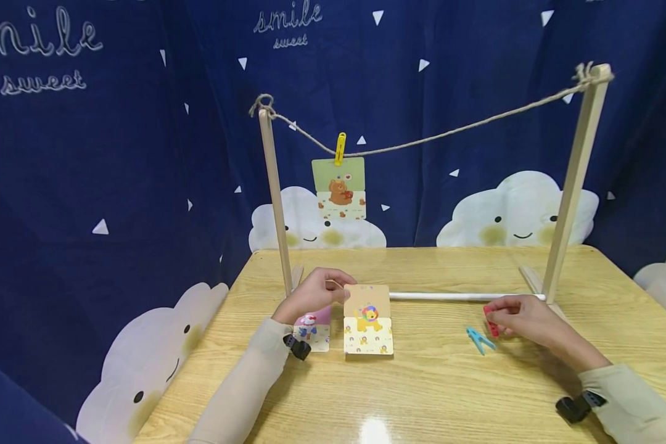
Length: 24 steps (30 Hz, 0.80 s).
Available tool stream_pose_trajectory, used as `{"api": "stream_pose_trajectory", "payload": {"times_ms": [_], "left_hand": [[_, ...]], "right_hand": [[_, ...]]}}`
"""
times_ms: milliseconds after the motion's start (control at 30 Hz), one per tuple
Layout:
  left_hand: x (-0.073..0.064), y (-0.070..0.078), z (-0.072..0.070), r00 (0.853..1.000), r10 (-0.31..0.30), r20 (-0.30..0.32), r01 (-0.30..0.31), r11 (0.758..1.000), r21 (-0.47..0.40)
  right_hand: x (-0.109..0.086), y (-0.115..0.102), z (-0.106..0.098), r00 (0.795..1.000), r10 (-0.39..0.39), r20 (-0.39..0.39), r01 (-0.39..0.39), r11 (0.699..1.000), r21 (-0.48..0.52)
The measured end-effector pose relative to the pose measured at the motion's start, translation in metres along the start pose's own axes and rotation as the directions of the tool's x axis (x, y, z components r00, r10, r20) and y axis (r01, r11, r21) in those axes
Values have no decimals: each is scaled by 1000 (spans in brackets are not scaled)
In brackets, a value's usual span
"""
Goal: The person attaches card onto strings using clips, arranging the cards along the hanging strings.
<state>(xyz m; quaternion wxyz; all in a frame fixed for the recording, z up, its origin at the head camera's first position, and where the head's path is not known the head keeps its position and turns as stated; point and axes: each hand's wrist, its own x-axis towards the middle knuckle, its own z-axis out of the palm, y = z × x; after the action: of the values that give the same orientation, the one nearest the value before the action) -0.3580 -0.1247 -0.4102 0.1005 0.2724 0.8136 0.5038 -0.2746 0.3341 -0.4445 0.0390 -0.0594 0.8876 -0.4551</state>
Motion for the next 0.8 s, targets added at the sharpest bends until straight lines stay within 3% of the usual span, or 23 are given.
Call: {"api": "stream_pose_trajectory", "payload": {"times_ms": [467,800], "left_hand": [[-2,7,0,999,-20,-28,20,1000,23],[-2,8,-1,1000,-2,-26,2,1000,11]], "right_hand": [[0,-1,1,1000,3,10,-3,1000,-15],[-1,-3,0,1000,-21,6,21,1000,-18]]}}
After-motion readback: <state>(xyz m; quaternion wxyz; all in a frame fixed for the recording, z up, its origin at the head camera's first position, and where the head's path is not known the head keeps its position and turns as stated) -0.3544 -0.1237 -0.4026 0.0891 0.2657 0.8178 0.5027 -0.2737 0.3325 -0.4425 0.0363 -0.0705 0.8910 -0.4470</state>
